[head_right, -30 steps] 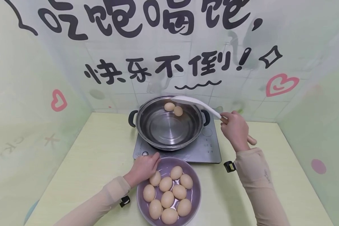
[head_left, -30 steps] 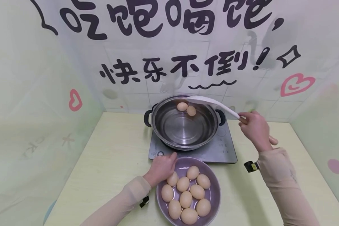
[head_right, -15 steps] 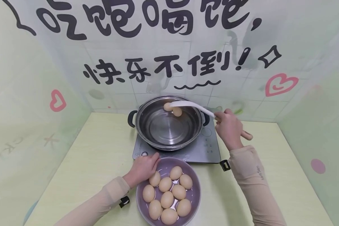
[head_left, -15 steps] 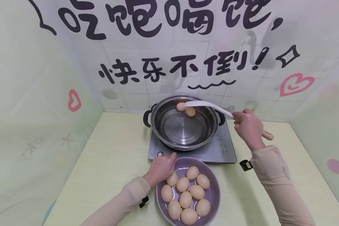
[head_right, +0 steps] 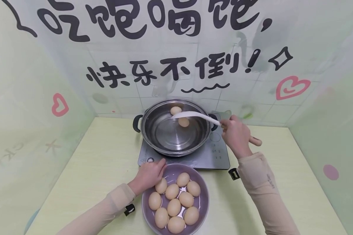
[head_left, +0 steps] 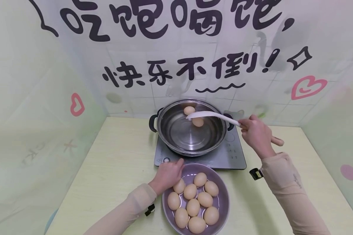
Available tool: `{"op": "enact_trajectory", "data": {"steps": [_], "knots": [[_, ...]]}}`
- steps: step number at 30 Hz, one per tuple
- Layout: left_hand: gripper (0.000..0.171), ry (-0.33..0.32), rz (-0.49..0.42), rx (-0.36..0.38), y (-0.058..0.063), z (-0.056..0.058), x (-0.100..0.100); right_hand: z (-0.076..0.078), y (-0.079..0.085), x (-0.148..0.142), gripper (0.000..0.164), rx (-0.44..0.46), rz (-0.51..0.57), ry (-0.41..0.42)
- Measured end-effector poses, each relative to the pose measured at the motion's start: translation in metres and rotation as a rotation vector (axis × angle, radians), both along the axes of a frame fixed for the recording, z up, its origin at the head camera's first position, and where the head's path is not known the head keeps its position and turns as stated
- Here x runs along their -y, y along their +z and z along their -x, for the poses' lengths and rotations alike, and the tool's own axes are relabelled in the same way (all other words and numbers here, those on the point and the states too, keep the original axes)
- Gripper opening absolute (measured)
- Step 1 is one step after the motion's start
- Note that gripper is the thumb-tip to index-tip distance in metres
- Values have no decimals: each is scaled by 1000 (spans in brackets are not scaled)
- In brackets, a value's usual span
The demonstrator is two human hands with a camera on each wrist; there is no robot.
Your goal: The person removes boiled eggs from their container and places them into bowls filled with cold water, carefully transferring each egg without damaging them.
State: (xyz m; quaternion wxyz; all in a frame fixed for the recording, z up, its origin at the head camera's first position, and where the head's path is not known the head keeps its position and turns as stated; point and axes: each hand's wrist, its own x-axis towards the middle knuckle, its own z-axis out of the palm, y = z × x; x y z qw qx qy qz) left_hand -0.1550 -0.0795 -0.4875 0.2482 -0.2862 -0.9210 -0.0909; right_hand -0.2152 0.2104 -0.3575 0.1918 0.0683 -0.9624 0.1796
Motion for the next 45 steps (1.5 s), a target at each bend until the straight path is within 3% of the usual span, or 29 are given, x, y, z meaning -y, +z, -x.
{"op": "enact_trajectory", "data": {"steps": [21,34,45], "knots": [[19,6,6,29,0,0,0,-33,13,-14,24,169,-108,66],[20,17,11,36,-1,0,-1,-51,24,-23,25,331,-141,103],[19,14,20,17,-2,1,-1,-59,29,-25,25,349,-126,152]]}}
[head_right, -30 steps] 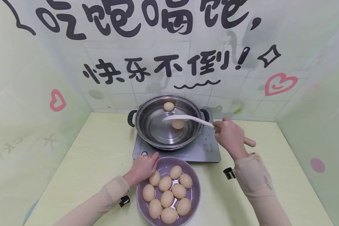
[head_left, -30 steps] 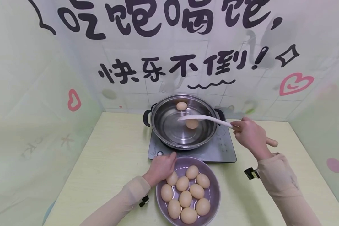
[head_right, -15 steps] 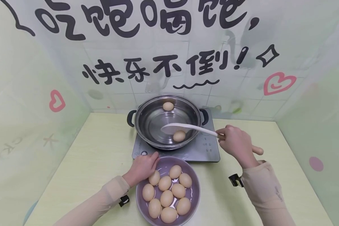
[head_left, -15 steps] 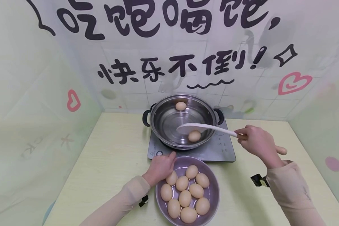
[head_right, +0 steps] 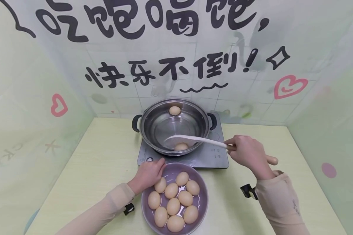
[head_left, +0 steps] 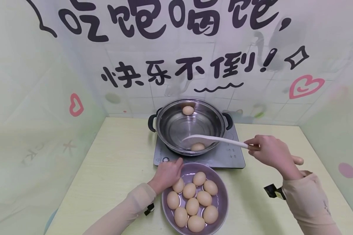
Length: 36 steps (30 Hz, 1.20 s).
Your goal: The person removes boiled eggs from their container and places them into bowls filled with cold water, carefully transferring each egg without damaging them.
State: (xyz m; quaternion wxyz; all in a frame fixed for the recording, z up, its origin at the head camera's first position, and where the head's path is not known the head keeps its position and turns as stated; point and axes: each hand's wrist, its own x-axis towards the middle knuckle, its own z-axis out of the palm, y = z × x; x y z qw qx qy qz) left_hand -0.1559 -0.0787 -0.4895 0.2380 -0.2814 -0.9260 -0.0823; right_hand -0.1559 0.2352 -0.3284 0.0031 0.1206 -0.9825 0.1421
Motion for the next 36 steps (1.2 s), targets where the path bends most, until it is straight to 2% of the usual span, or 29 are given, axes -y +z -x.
{"op": "enact_trajectory", "data": {"steps": [6,20,25,30,36], "knots": [[18,-1,3,16,0,0,0,-2,0,6,24,-1,11,33],[19,-7,-11,18,1,0,1,-13,-1,19,22,-99,14,53],[20,-5,-9,20,1,0,0,-11,-5,18,21,-59,41,60],[20,-7,-10,8,0,0,1,-8,-11,18,21,13,84,70],[18,0,3,28,1,0,0,-6,-16,19,20,92,141,76]]}}
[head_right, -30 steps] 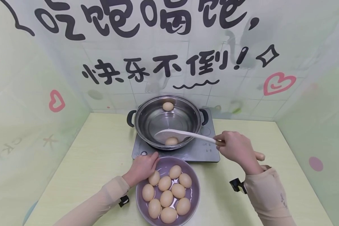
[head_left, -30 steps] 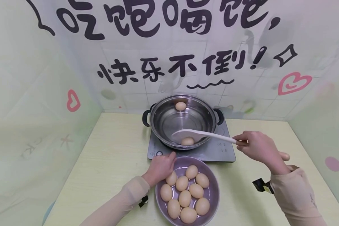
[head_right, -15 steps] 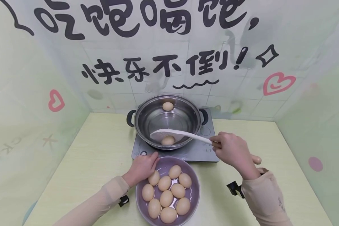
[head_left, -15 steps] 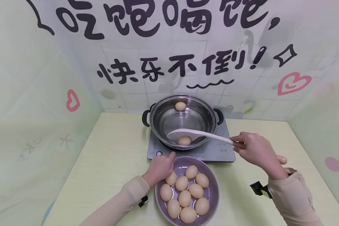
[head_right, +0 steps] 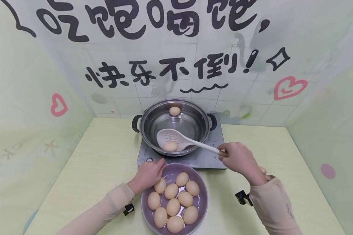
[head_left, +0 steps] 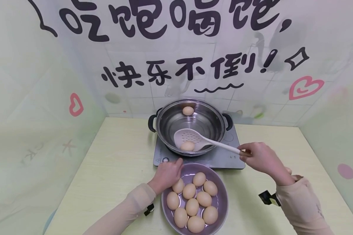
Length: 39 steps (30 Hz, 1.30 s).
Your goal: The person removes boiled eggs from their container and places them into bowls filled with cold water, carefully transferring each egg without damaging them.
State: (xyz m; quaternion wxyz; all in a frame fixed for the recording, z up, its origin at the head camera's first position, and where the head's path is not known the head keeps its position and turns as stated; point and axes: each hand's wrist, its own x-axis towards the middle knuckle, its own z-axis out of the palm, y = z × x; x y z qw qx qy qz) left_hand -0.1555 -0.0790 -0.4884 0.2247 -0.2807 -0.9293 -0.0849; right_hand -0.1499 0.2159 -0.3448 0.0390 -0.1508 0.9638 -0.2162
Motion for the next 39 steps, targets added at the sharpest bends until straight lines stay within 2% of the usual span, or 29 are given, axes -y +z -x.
{"op": "enact_trajectory", "data": {"steps": [11,22,26,33,39], "knots": [[18,13,14,22,1,0,0,8,-9,6,20,99,67,54],[18,-5,9,2,1,0,0,15,-8,8,18,217,119,100],[17,-6,12,1,0,1,0,15,-7,6,18,230,118,101],[18,-10,-7,-13,0,0,0,10,0,-3,21,220,109,81],[19,-7,-2,-16,0,0,0,-2,9,-12,22,222,115,61]]}}
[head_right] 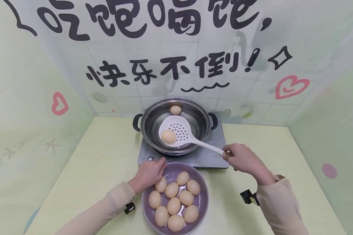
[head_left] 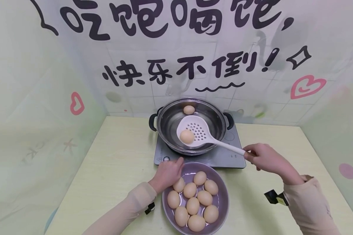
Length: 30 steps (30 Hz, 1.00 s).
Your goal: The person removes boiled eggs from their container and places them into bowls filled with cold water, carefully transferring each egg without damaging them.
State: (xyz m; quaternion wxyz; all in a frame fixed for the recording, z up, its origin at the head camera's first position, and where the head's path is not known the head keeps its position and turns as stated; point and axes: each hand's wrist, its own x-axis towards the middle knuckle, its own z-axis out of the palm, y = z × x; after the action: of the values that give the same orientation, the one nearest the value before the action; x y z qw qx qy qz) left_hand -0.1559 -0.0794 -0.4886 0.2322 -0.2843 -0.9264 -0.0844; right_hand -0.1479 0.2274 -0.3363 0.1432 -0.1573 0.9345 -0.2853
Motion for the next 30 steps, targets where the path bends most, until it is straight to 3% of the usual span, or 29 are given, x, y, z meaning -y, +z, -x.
{"op": "enact_trajectory", "data": {"steps": [11,22,30], "knots": [[19,7,-16,0,0,0,0,-43,1,-20,21,-20,-15,-38],[18,-3,-3,-13,-1,1,0,-81,-19,-36,21,-39,-2,-69],[18,2,-2,-8,1,0,-1,-96,-33,-41,23,-10,26,-102]]}}
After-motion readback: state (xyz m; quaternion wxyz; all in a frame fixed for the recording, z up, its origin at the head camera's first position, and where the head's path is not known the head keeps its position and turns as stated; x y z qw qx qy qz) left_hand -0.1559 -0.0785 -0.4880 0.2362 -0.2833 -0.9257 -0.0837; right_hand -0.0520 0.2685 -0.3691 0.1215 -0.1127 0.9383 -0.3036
